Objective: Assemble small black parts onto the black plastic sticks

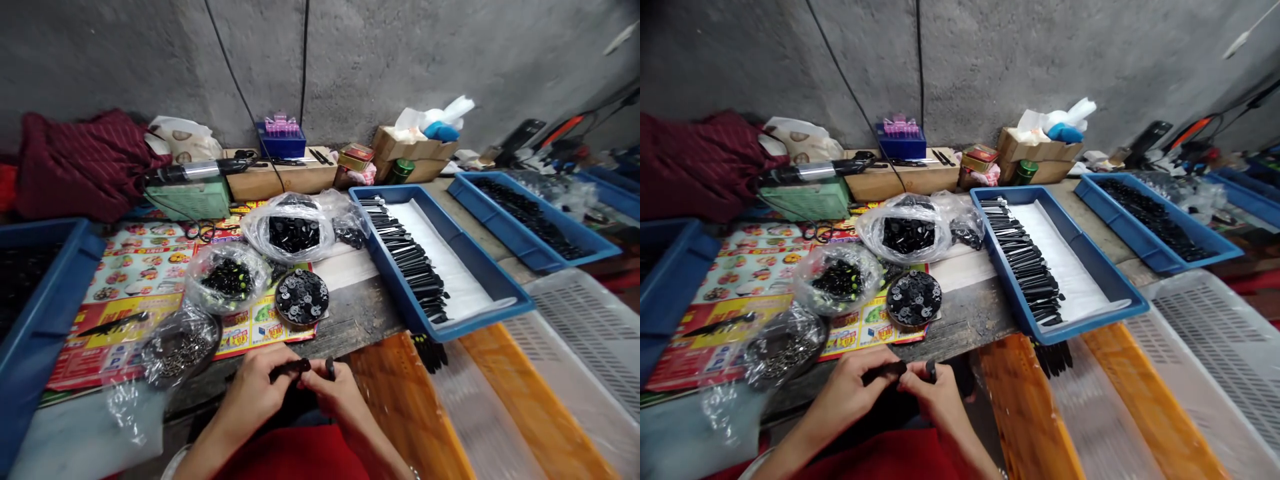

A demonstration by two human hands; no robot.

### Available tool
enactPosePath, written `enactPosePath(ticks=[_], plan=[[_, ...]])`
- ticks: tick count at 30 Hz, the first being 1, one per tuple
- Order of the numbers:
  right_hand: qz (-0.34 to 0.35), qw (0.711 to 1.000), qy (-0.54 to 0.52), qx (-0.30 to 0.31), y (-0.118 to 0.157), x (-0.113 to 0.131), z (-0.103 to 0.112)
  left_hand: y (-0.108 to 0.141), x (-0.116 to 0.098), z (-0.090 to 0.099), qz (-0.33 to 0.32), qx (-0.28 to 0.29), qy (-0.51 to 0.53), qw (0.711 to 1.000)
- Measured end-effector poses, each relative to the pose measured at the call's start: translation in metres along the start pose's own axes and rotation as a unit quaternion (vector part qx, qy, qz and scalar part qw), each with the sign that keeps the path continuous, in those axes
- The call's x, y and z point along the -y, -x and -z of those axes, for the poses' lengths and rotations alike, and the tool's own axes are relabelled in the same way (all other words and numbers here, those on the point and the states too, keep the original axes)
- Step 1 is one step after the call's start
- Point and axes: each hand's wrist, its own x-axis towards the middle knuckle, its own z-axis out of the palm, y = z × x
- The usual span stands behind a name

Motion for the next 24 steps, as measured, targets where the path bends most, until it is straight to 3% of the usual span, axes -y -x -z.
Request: enactPosePath(ticks=[9, 17, 21, 23, 24], plan=[[-0.054, 0.989, -0.139, 0.008, 0.003, 0.002, -0.003, 0.000, 0.019, -0.014, 0.058, 0.002, 0.155, 0.986], [-0.041, 0.985, -0.166, 0.026, 0.008, 0.000, -0.003, 0.001, 0.009, -0.010, 0.104, -0.061, 0.277, 0.953], [0.063, 0.990, -0.108, 0.067, 0.013, -0.003, 0.013, 0.006, 0.016, -0.002, 0.133, -0.061, 0.316, 0.938], [0.150, 0.985, 0.024, 0.081, 0.018, -0.003, 0.024, 0.009, 0.019, 0.002, 0.143, -0.036, 0.297, 0.944], [0.204, 0.968, 0.117, 0.087, 0.021, -0.002, 0.029, 0.010, 0.020, 0.004, 0.143, -0.019, 0.277, 0.950]])
